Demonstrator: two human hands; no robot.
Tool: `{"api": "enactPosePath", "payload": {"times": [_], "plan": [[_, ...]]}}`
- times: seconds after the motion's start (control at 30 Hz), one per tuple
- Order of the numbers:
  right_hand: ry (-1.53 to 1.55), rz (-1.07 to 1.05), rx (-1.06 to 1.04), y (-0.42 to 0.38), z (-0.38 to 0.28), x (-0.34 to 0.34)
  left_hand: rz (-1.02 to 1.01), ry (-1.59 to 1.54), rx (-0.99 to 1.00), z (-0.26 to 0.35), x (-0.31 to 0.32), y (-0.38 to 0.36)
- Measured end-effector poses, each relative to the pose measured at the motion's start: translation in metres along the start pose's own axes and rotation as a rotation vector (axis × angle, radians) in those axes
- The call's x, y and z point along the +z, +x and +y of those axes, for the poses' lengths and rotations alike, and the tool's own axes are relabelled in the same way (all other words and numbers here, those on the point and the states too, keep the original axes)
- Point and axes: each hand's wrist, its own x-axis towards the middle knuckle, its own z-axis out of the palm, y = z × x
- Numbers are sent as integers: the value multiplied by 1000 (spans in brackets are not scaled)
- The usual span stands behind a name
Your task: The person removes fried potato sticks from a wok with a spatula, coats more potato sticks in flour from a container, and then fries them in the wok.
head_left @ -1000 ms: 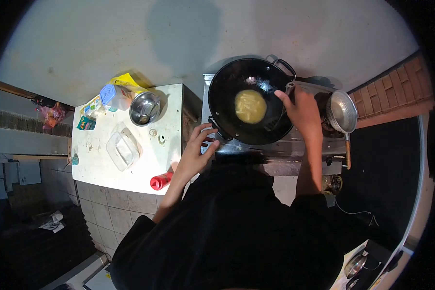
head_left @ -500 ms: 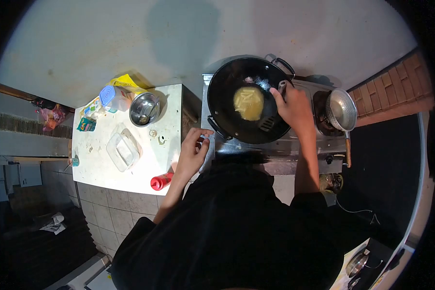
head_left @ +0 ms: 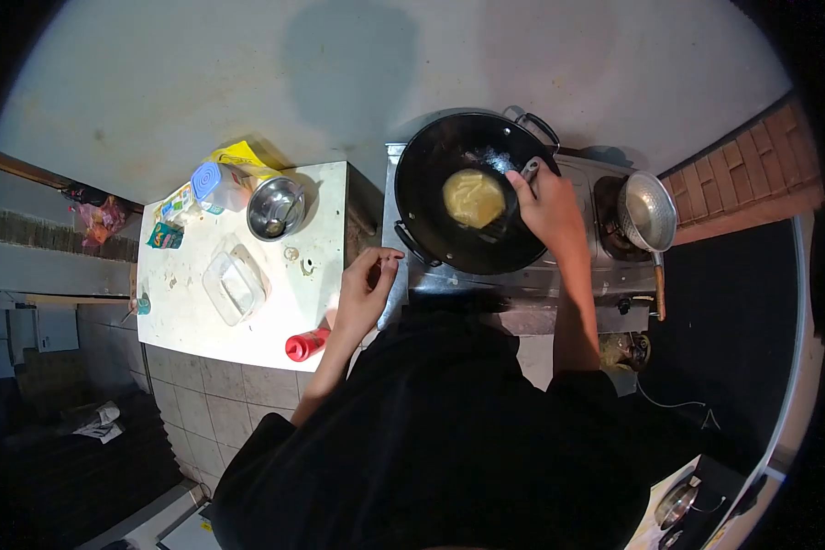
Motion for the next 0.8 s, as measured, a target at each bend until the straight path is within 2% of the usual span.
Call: {"api": "enactPosePath", "payload": {"times": [0.1, 0.33, 0.43, 0.53, 0.6, 0.8], "plan": [[136, -78, 35, -1, -3, 1, 12, -1, 32, -3, 1, 1], [40, 33, 98, -1, 1, -22, 11, -38, -32, -3, -1, -3], [25, 134, 22, 3, 11, -15, 17, -49, -15, -4, 0, -2], [94, 77, -9, 5, 22, -2, 22, -59, -7, -1, 0, -2], [200, -34, -89, 6, 20, -1, -4, -35, -56, 2, -1, -1], [207, 79, 1, 3, 3, -23, 9, -85, -32, -3, 0, -3]]}}
